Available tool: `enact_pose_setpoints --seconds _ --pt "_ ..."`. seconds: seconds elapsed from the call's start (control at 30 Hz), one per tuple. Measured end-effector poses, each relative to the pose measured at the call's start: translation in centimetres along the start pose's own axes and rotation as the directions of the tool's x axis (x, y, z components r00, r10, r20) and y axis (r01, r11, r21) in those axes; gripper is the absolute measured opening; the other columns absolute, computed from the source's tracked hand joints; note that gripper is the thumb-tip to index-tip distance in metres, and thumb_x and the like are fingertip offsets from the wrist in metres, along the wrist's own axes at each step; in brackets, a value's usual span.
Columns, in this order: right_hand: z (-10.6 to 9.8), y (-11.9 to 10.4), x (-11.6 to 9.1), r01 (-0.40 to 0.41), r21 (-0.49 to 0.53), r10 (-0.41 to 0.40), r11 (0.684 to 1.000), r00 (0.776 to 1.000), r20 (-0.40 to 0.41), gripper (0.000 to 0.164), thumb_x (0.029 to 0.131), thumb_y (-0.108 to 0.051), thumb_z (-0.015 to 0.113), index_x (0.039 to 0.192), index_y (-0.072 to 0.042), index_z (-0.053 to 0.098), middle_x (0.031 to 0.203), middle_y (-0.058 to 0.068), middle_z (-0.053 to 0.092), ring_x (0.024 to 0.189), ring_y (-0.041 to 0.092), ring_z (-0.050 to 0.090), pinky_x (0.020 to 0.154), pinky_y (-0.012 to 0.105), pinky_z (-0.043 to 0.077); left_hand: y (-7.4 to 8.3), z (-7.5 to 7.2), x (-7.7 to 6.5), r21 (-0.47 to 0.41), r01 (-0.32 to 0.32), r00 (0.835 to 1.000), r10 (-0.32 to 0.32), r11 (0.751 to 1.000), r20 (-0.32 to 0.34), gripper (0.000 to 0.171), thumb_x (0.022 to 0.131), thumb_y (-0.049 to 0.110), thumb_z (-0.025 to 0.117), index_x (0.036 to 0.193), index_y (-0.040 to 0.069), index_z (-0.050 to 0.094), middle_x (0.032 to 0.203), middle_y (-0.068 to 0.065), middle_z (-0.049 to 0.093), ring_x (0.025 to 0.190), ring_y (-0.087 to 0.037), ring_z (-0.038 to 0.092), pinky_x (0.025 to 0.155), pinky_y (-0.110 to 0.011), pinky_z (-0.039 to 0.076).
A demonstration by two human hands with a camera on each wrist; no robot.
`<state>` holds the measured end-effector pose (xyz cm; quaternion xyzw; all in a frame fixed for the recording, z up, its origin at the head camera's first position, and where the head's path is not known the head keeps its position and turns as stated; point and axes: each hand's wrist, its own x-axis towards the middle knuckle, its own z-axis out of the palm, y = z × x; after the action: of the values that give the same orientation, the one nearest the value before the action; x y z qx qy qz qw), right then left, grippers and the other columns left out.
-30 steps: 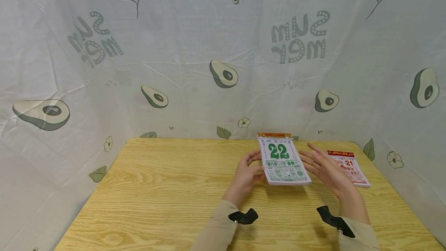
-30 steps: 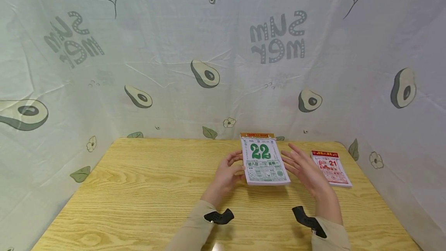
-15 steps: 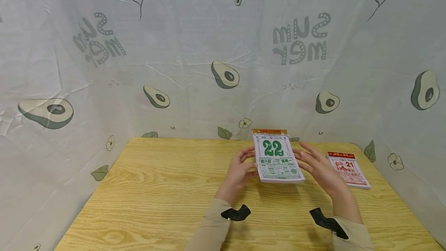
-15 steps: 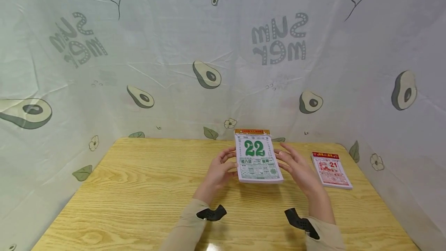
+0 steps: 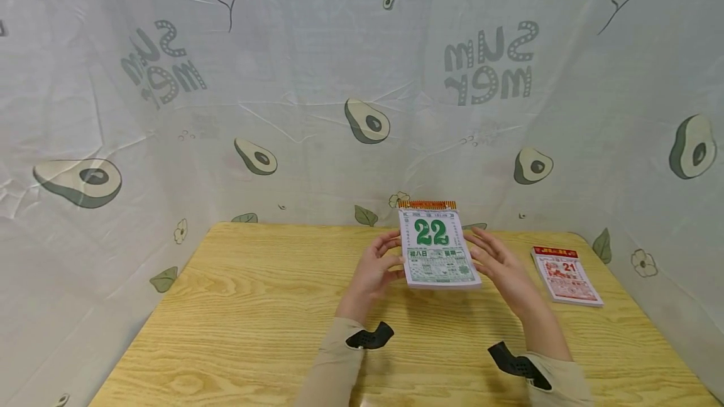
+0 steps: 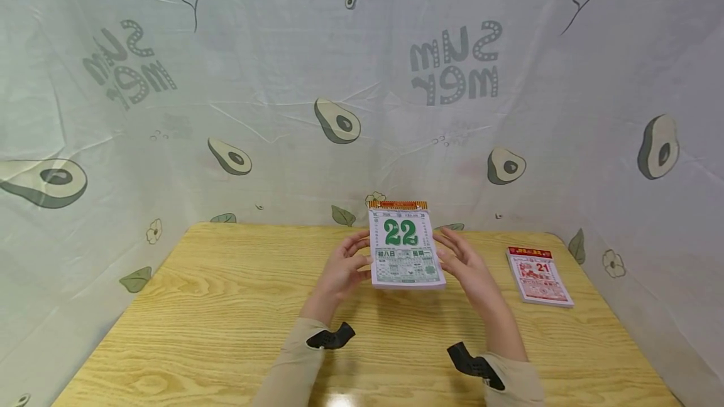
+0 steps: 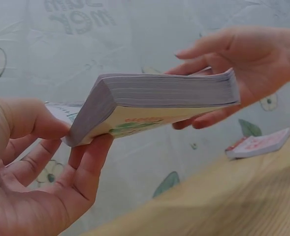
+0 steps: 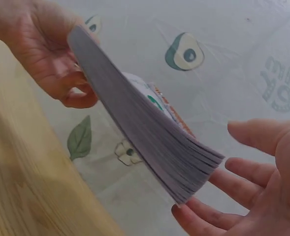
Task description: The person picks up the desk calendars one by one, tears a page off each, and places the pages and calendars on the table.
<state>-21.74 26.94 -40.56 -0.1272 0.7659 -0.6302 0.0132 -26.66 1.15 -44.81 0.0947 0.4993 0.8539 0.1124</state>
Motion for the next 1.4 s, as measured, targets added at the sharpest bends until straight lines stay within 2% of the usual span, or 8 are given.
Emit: enact_pose_setpoints --seconds 0.17,0.27,0.43,0.57,0.73,0.87,1.1,1.4 --pt "1.2 0.0 0.3 0.043 0.032 -0.042 0.999 0.998 -0.039 0.062 0.102 -0.025 0.050 0.154 -0.006 0.021 0.157 0.023 0.025 0.115 -0.006 0.054 0.090 0.014 0.047 0.8 -0.7 -0.1 0.024 -0.010 1.000 0.009 1.000 0.006 0.055 0.085 -0.011 0.058 0.136 0.009 0.049 0.117 -0.004 0.054 0.092 -0.019 0.062 0.069 -0.034 0.051" --pt "1.9 0.1 0.4 0.059 0.015 -0.058 0.998 0.996 -0.067 0.061 0.102 -0.020 0.051 0.153 -0.004 0.022 0.157 0.022 0.027 0.114 -0.006 0.055 0.089 0.013 0.048 1.0 -1.2 -0.1 0.039 -0.012 1.000 0.012 0.999 0.010 0.055 0.086 -0.011 0.058 0.136 0.009 0.048 0.118 -0.004 0.054 0.092 -0.019 0.061 0.070 -0.035 0.049" --pt "3.0 0.2 0.6 0.054 -0.020 -0.056 0.998 0.990 -0.130 0.056 0.101 -0.012 0.052 0.152 -0.009 0.030 0.155 0.022 0.032 0.113 -0.006 0.054 0.089 0.011 0.047 1.5 -1.8 -0.1 0.059 -0.005 1.000 0.005 0.998 0.011 0.055 0.086 -0.010 0.058 0.136 0.009 0.048 0.117 -0.003 0.053 0.093 -0.019 0.061 0.072 -0.037 0.049" --pt "3.9 0.1 0.7 0.063 -0.033 -0.068 0.997 0.980 -0.186 0.055 0.099 -0.006 0.053 0.150 -0.011 0.034 0.154 0.020 0.035 0.113 -0.004 0.053 0.089 0.009 0.046 1.9 -2.1 -0.1 0.068 0.006 1.000 -0.006 0.998 0.007 0.054 0.086 -0.009 0.058 0.136 0.010 0.049 0.118 -0.004 0.054 0.094 -0.020 0.060 0.072 -0.037 0.048" --pt "5.0 0.2 0.8 0.126 -0.073 -0.140 0.989 0.962 -0.234 0.053 0.097 0.002 0.052 0.148 -0.008 0.038 0.152 0.019 0.039 0.115 -0.001 0.053 0.088 0.009 0.046 2.4 -2.4 -0.3 0.066 0.034 0.999 -0.034 0.997 -0.010 0.056 0.086 -0.009 0.058 0.137 0.011 0.049 0.119 -0.004 0.055 0.094 -0.020 0.060 0.069 -0.035 0.048" --pt "5.6 0.5 0.9 0.188 -0.087 -0.204 0.978 0.946 -0.252 0.052 0.096 0.004 0.052 0.146 -0.004 0.040 0.149 0.021 0.042 0.114 0.000 0.053 0.088 0.008 0.045 2.7 -2.9 -0.4 0.059 0.063 0.998 -0.062 0.996 -0.013 0.056 0.087 -0.009 0.057 0.138 0.012 0.048 0.121 -0.004 0.055 0.092 -0.019 0.061 0.070 -0.036 0.048" --pt "6.4 0.9 1.1 0.237 -0.111 -0.258 0.965 0.927 -0.273 0.051 0.095 0.008 0.052 0.144 -0.004 0.043 0.146 0.021 0.045 0.112 0.002 0.052 0.088 0.006 0.044 3.0 -3.5 -0.3 0.047 0.107 0.994 -0.107 0.993 0.000 0.051 0.094 0.000 0.055 0.143 0.010 0.046 0.121 -0.002 0.056 0.092 -0.016 0.064 0.075 -0.038 0.050" --pt "7.2 1.3 1.3 0.292 -0.165 -0.328 0.942 0.907 -0.266 0.051 0.094 0.010 0.053 0.142 -0.004 0.046 0.143 0.021 0.048 0.111 0.001 0.054 0.089 0.007 0.044 3.0 -4.1 -0.5 0.028 0.136 0.991 -0.136 0.990 -0.009 0.041 0.099 0.017 0.055 0.140 0.015 0.050 0.113 0.001 0.063 0.095 -0.018 0.059 0.067 -0.032 0.052"
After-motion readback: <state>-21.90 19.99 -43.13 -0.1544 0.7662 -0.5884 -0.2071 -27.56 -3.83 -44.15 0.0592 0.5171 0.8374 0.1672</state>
